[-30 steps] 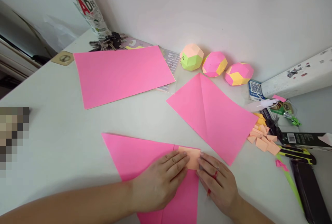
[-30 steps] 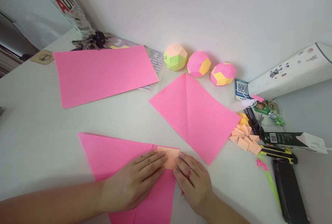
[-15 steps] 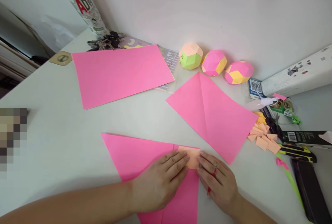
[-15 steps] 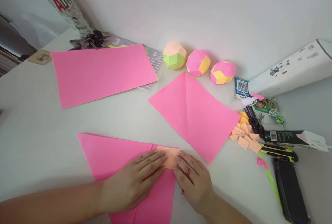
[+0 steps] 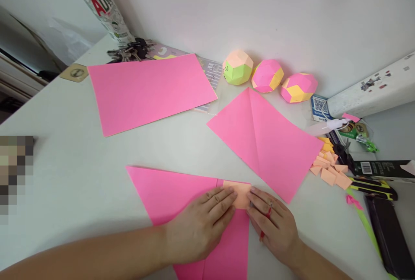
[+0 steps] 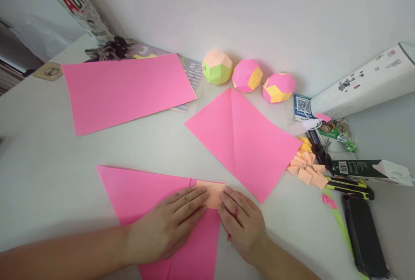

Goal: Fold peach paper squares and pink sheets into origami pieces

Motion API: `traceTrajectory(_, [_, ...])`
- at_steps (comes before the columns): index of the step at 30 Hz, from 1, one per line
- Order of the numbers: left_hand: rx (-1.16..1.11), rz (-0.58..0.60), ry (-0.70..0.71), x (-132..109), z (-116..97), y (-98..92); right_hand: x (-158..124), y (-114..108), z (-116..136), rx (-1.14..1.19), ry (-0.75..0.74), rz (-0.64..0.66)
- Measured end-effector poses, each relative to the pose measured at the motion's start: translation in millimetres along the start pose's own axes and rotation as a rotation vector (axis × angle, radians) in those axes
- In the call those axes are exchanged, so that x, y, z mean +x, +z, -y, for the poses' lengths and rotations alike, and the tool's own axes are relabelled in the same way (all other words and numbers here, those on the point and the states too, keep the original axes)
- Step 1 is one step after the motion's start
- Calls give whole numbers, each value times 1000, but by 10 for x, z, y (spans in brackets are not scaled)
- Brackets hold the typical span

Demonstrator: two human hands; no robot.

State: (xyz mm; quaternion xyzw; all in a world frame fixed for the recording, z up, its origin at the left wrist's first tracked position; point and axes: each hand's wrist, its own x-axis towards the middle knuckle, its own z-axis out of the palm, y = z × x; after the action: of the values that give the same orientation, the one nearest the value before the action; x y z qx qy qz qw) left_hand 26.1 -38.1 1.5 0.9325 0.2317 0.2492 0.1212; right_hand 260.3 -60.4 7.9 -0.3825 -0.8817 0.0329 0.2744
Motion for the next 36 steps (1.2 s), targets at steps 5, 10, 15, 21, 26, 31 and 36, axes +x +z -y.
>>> traceTrajectory(5, [5, 33, 9, -17, 9, 9, -12, 10, -4, 0, 7, 10])
traceTrajectory(10, [4, 49, 12, -17, 7, 3, 4, 7, -3, 3, 12, 6])
traceTrajectory(15, [8, 36, 12, -7, 2, -10, 18, -5, 12, -4, 40, -9])
traceTrajectory(21, [4, 59, 14, -19, 4, 7, -3, 10, 15, 9, 68, -25])
traceTrajectory(26, [5, 52, 14, -10, 7, 4, 14, 9, 13, 23, 79, -37])
traceTrajectory(31, [0, 54, 14, -21, 10, 4, 44, 2, 3, 64, 104, -54])
traceTrajectory(36, [-1, 83, 8, -36, 4, 7, 76, -22, -2, 110, 145, -58])
